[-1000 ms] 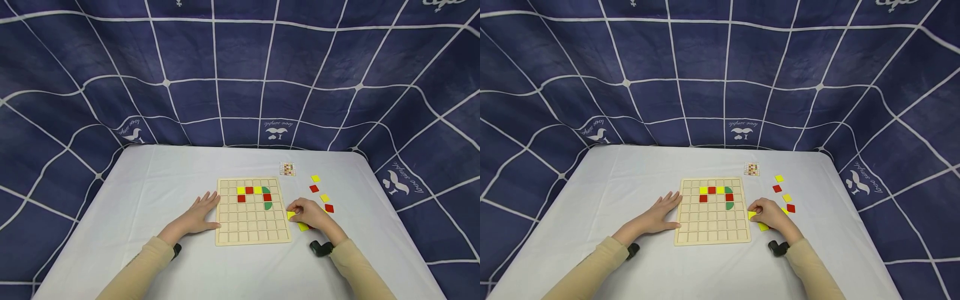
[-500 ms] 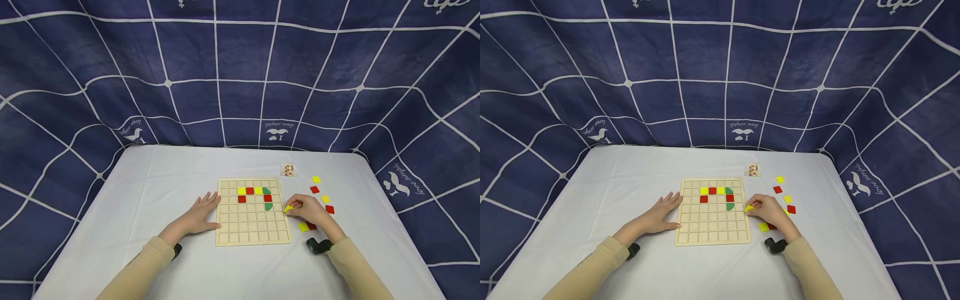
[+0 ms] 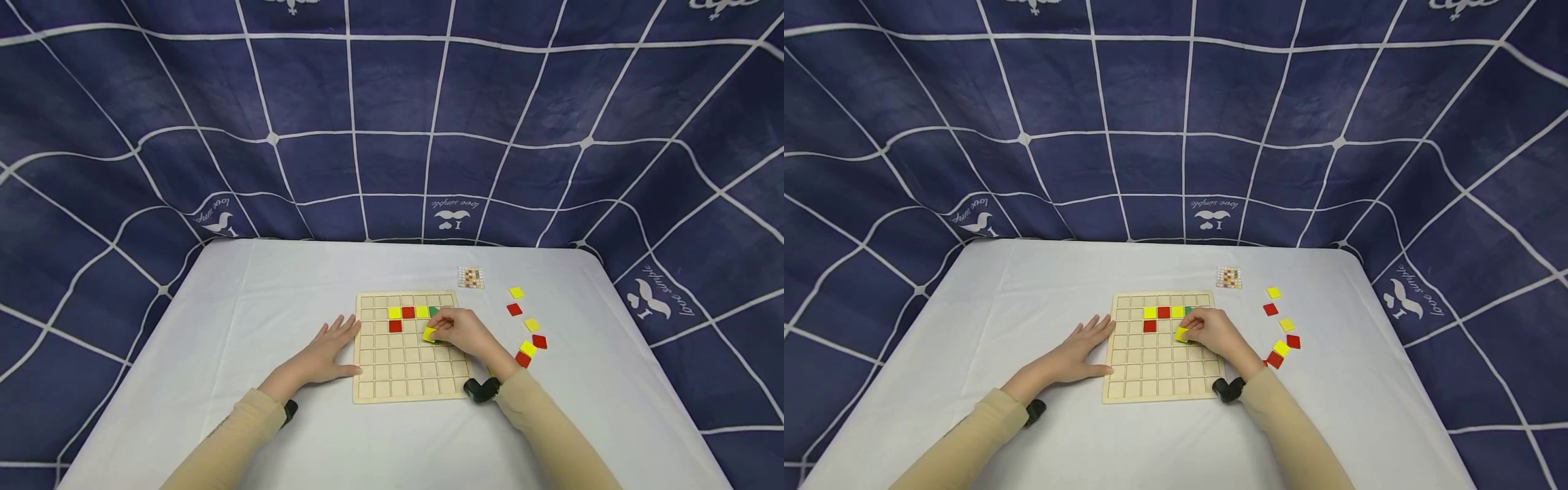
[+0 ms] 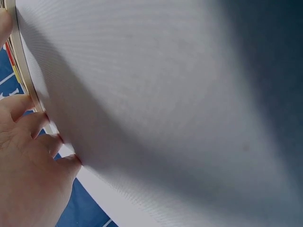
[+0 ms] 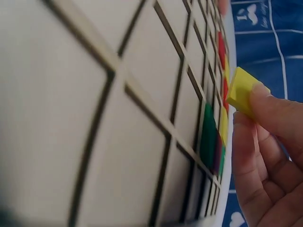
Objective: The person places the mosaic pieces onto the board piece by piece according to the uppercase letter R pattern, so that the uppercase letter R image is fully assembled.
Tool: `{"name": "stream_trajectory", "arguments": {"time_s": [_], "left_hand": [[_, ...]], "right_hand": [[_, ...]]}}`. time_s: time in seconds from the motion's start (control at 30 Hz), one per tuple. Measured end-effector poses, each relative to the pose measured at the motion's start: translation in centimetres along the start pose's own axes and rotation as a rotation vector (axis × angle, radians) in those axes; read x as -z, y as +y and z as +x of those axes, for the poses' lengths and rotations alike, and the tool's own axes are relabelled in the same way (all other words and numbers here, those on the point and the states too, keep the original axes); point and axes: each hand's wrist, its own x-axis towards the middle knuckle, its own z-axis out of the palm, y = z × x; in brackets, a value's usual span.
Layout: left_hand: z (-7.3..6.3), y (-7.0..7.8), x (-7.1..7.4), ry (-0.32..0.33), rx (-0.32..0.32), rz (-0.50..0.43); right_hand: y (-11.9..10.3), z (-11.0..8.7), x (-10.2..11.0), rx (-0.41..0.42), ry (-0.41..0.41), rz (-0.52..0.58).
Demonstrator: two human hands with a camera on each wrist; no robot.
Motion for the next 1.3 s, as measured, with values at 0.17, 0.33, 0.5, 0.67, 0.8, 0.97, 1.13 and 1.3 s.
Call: {"name": "stream_trajectory", "arguments": {"time_s": [0.17,0.33,0.5,0.67,0.8,0.97,1.13,1.3], "left_hand": [[0.1,-0.1,-0.1,0.011,-0.008,0.005],[0.0,-0.1,-0.1,0.009,-0.007,0.008],[0.0,-0.1,-0.1,0.008,-0.002,0.010],[0.1,-0.1,-0.1,0.012,-0.011,-0.002],[0.1,-0.1,-0.1,0.015,-0.010,-0.007],[0.1,0.0,-0.1,0.014,-0.012,-0.002],[0.1,0.1,0.0,0.008,-0.011,0.005],[0.0,0.2,0.1,0.013,-0.014,0.000]], "right_hand": [[-0.2,0.4,-0.9,0.055,-0.017,-0.073],[-0.2,0.6,-1.2,0.059,-0.015,-0.110],[-0.4,0.6,-1.4,0.043,-0.002,-0.136],[-0.6,0.6,-1.7,0.030,0.029,-0.181],[-0.7,0.7,-1.8,0.008,0.037,-0.210],[-0.3,0.4,-1.4,0.019,0.042,-0.186],[0.5,0.2,0.3,-0.014,0.084,-0.136],[1.8,-0.2,3.0,-0.109,0.168,-0.137]]}}
